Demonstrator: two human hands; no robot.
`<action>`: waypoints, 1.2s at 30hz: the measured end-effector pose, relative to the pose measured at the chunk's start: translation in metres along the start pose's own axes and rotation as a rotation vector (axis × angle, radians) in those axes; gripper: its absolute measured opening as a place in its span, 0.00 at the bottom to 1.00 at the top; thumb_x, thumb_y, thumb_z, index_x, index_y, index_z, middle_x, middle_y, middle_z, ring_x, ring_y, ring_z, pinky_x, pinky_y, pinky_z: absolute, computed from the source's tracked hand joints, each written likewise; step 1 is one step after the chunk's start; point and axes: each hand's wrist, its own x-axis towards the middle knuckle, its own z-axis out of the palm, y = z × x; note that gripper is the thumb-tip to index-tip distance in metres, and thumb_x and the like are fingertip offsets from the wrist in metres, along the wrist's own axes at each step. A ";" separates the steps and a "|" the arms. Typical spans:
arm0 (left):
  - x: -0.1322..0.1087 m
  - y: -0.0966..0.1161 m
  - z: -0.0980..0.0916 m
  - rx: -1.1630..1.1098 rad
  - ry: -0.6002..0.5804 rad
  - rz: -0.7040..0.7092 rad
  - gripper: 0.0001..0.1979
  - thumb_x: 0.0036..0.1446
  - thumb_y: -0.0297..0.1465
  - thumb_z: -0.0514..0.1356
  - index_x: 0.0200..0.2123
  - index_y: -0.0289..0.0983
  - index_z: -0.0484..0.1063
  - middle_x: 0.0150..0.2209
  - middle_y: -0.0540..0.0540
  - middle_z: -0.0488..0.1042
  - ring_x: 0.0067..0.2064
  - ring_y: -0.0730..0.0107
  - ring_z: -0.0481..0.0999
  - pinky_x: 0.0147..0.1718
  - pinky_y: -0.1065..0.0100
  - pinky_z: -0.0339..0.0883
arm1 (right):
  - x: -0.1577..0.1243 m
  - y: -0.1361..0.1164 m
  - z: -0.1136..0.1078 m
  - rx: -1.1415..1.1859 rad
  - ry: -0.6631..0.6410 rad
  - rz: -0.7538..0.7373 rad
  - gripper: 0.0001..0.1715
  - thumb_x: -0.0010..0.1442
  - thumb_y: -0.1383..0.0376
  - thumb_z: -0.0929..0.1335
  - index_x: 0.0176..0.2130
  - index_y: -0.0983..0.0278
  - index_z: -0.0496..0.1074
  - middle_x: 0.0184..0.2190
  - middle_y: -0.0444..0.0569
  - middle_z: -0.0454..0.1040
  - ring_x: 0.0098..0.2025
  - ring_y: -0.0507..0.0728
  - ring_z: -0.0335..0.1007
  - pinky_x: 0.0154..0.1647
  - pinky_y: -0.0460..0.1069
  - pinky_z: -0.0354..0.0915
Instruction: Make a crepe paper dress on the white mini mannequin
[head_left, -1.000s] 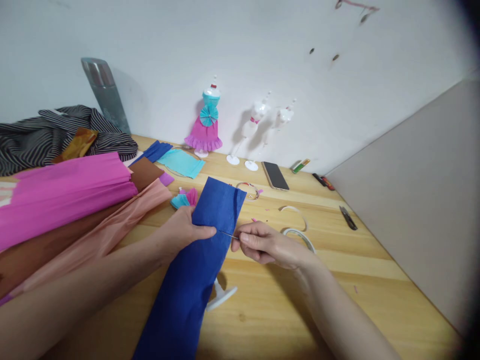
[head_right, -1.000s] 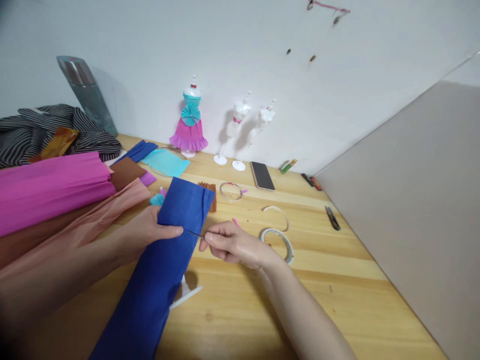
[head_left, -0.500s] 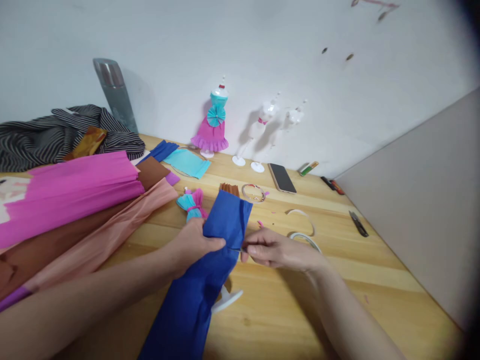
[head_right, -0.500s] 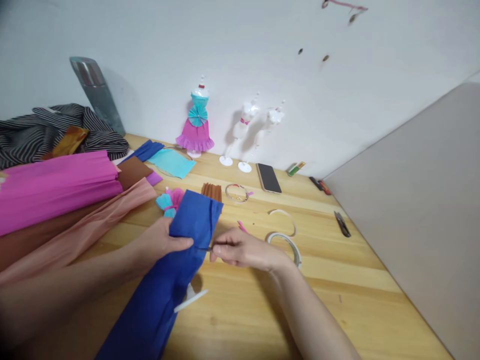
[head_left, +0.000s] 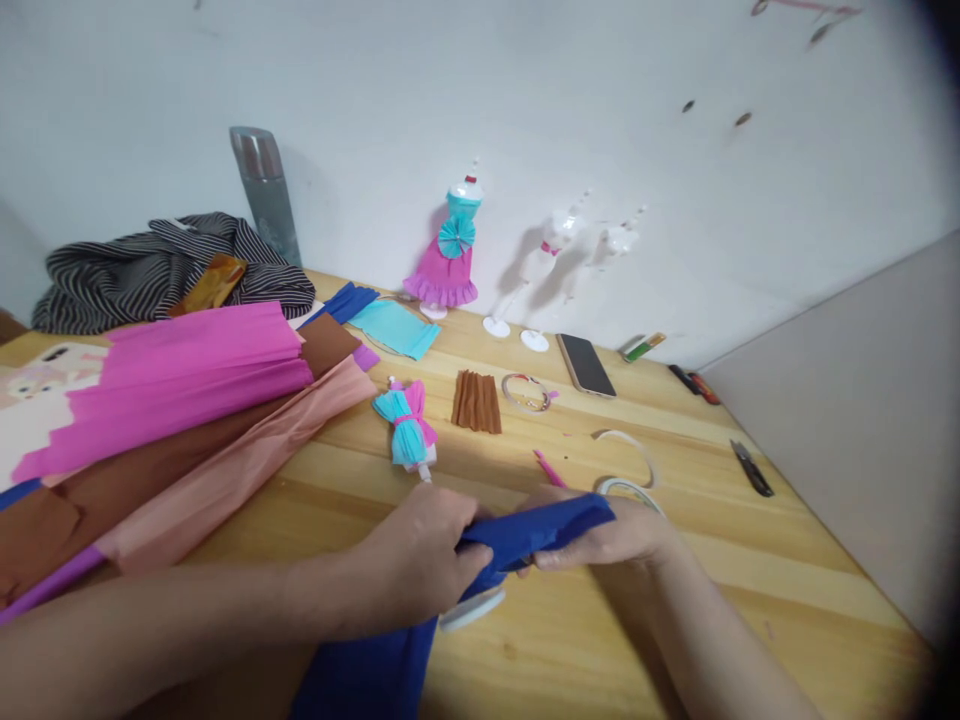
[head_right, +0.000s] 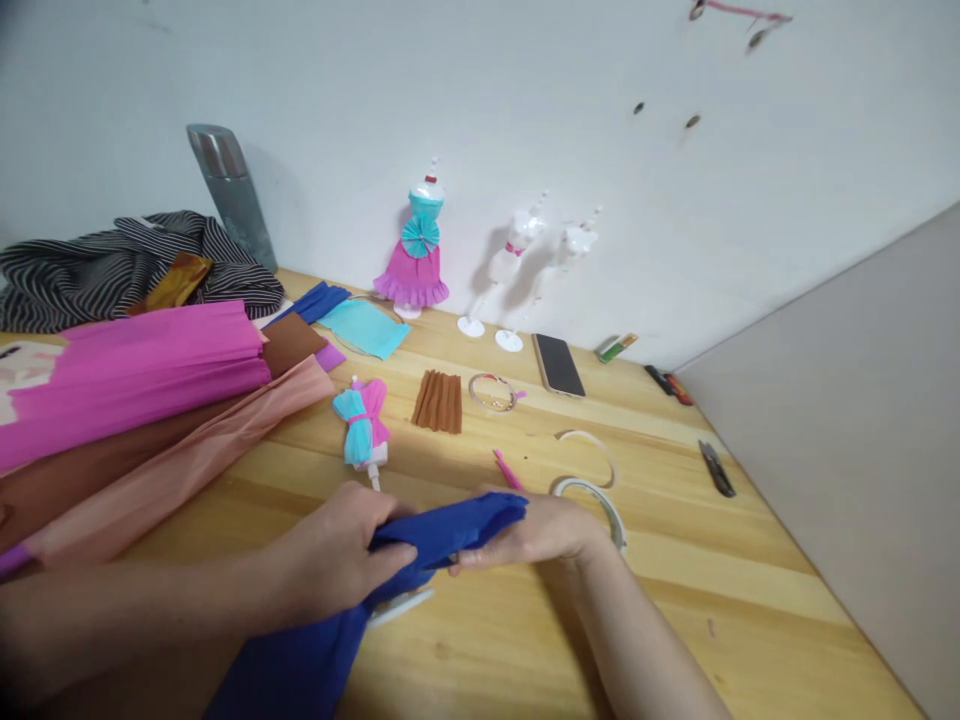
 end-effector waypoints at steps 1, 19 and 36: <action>-0.001 0.003 -0.004 -0.007 0.015 0.006 0.09 0.47 0.25 0.55 0.24 0.35 0.76 0.20 0.49 0.72 0.23 0.70 0.67 0.21 0.72 0.53 | -0.001 -0.001 0.000 0.006 0.011 -0.025 0.25 0.52 0.48 0.70 0.35 0.68 0.75 0.31 0.53 0.75 0.32 0.55 0.68 0.34 0.49 0.66; 0.002 0.011 0.001 -1.165 0.407 -0.258 0.11 0.50 0.27 0.64 0.38 0.30 0.74 0.34 0.40 0.80 0.37 0.61 0.78 0.41 0.62 0.71 | 0.002 -0.021 0.033 0.312 0.524 -0.314 0.24 0.48 0.49 0.73 0.30 0.65 0.66 0.18 0.37 0.54 0.17 0.45 0.41 0.17 0.45 0.38; -0.012 -0.028 0.015 -1.103 0.138 -0.534 0.20 0.63 0.39 0.52 0.40 0.27 0.73 0.33 0.34 0.79 0.31 0.61 0.80 0.34 0.62 0.72 | 0.040 0.010 0.023 0.172 0.547 -0.026 0.23 0.46 0.49 0.73 0.24 0.66 0.67 0.19 0.41 0.64 0.22 0.49 0.57 0.24 0.44 0.55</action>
